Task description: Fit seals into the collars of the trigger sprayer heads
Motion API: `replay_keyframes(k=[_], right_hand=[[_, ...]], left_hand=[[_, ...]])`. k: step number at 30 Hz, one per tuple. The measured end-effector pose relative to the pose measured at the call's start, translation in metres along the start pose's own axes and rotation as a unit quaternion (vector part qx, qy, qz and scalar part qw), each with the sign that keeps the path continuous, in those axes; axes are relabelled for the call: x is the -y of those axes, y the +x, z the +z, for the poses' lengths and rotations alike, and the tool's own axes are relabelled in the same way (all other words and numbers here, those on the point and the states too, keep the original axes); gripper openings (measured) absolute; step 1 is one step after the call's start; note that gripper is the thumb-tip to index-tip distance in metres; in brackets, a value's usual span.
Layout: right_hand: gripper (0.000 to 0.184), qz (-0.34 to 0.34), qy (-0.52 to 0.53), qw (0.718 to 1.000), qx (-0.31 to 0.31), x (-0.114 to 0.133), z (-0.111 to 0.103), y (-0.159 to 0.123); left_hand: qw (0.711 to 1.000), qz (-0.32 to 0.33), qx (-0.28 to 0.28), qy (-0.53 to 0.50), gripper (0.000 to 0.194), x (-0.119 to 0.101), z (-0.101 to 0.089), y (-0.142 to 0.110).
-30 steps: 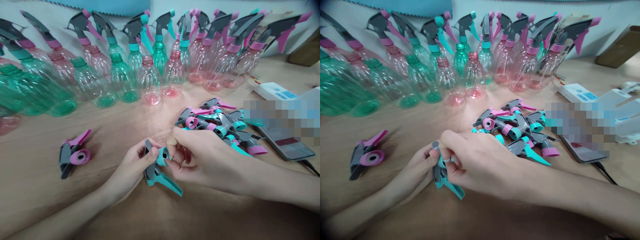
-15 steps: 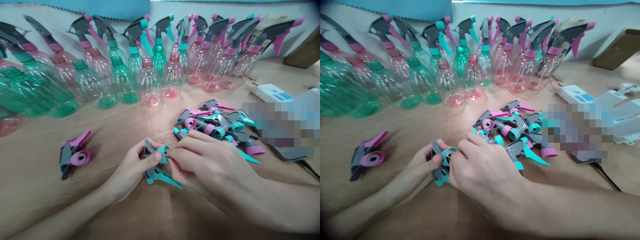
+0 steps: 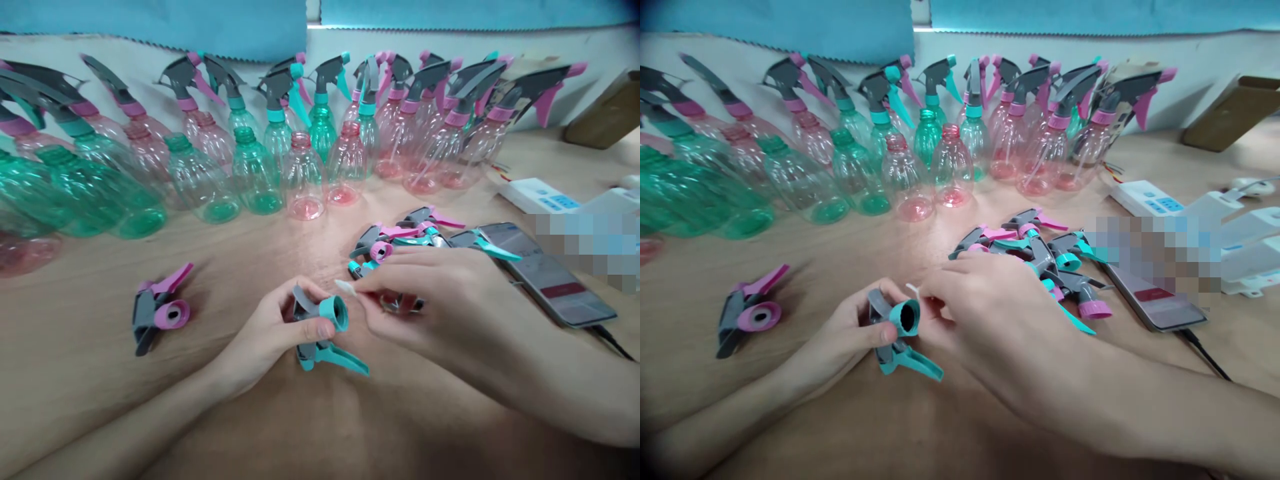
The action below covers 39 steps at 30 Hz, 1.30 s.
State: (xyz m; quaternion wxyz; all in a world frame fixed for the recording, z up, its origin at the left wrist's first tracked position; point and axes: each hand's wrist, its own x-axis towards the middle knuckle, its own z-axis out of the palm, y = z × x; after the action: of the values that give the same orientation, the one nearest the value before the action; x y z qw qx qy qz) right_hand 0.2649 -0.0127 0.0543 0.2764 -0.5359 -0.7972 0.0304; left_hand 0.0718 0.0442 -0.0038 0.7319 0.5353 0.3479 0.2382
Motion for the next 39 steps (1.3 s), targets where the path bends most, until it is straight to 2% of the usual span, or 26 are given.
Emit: replay_keyframes(k=[2,4,8,10,12,16,22,25,27,31,35,39], right_hand=[[0.020,0.038,0.107,0.988,0.100,-0.005,-0.012,0.006],[0.022,0.058,0.180,0.966,0.175,-0.010,-0.019,0.011],[0.018,0.071,0.281,0.921,0.260,-0.020,-0.013,0.019],[0.020,0.062,0.305,0.910,0.275,-0.022,-0.006,0.020],[0.018,0.061,0.297,0.919,0.250,-0.021,0.000,0.019],[0.007,0.084,0.253,0.951,0.156,-0.015,0.004,0.014],[0.005,-0.016,0.173,0.980,0.091,-0.011,0.006,0.007],[0.008,-0.061,0.143,0.984,0.090,-0.011,0.008,0.006],[0.010,-0.067,0.153,0.982,0.093,-0.011,0.008,0.006],[0.011,-0.041,0.169,0.980,0.096,-0.011,0.009,0.008],[0.005,-0.010,0.182,0.978,0.101,-0.010,0.009,0.011],[0.003,-0.003,0.190,0.977,0.101,-0.012,0.009,0.011]], left_hand=[[0.999,-0.020,0.039,-0.013,0.038,-0.001,-0.005,0.003],[0.995,-0.040,0.081,-0.045,0.042,0.000,-0.011,0.008],[0.985,-0.055,0.121,-0.113,0.041,0.003,-0.020,0.014],[0.982,-0.052,0.131,-0.129,0.039,0.003,-0.021,0.014],[0.978,-0.048,0.142,-0.145,0.038,0.004,-0.020,0.013],[0.973,-0.052,0.147,-0.167,0.037,0.005,-0.019,0.013],[0.974,-0.063,0.134,-0.171,0.036,0.004,-0.019,0.013],[0.975,-0.063,0.132,-0.169,0.036,0.004,-0.019,0.012],[0.975,-0.061,0.132,-0.168,0.036,0.004,-0.019,0.013],[0.976,-0.062,0.128,-0.166,0.036,0.004,-0.019,0.013],[0.973,-0.060,0.142,-0.170,0.033,0.003,-0.019,0.013],[0.973,-0.061,0.139,-0.175,0.034,0.003,-0.019,0.013]])
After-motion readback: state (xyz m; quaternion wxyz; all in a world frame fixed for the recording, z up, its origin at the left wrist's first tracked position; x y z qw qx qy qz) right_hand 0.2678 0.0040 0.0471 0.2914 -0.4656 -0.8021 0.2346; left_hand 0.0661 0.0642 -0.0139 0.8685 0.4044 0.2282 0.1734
